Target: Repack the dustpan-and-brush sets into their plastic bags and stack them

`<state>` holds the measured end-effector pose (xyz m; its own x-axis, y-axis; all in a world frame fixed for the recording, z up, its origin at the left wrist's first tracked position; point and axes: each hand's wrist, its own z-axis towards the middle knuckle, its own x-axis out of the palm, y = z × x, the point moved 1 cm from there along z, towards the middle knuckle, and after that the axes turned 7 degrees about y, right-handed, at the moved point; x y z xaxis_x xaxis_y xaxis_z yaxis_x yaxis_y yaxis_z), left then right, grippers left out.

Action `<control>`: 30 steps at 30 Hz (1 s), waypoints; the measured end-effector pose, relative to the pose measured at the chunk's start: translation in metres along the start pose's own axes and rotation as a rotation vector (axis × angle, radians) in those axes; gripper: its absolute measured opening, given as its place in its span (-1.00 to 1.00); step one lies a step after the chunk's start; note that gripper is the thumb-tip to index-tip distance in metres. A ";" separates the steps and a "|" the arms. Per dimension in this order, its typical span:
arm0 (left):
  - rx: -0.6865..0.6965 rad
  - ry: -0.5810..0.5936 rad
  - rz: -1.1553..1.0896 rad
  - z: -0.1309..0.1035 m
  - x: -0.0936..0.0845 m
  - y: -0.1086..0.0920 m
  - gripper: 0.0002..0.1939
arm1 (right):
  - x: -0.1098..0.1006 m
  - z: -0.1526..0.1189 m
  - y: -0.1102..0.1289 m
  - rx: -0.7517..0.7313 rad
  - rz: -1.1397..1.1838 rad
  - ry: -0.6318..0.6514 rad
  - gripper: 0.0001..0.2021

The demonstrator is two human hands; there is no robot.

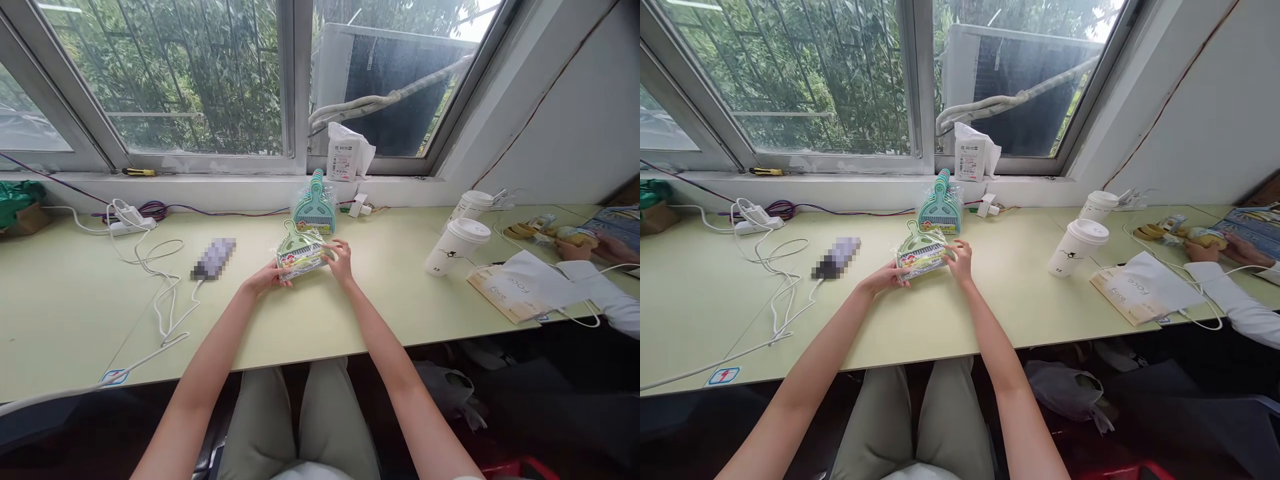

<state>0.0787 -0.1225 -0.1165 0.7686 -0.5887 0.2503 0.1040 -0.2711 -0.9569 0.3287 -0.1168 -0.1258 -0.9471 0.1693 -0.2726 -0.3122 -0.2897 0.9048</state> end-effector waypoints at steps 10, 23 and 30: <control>0.147 -0.243 0.092 0.005 0.017 -0.008 -0.10 | -0.002 0.006 -0.012 0.307 0.555 0.062 -0.52; 0.451 -0.768 0.173 0.019 -0.045 -0.020 -0.66 | 0.021 -0.009 0.018 -0.153 0.044 0.084 -0.44; 0.500 -1.113 0.243 0.016 -0.158 -0.071 -0.65 | 0.025 -0.013 0.026 -0.363 -0.350 0.151 -0.58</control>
<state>-0.0401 0.0016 -0.0907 0.8931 0.4487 0.0317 -0.0749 0.2179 -0.9731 0.2965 -0.1327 -0.1137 -0.7731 0.1849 -0.6067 -0.5924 -0.5522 0.5866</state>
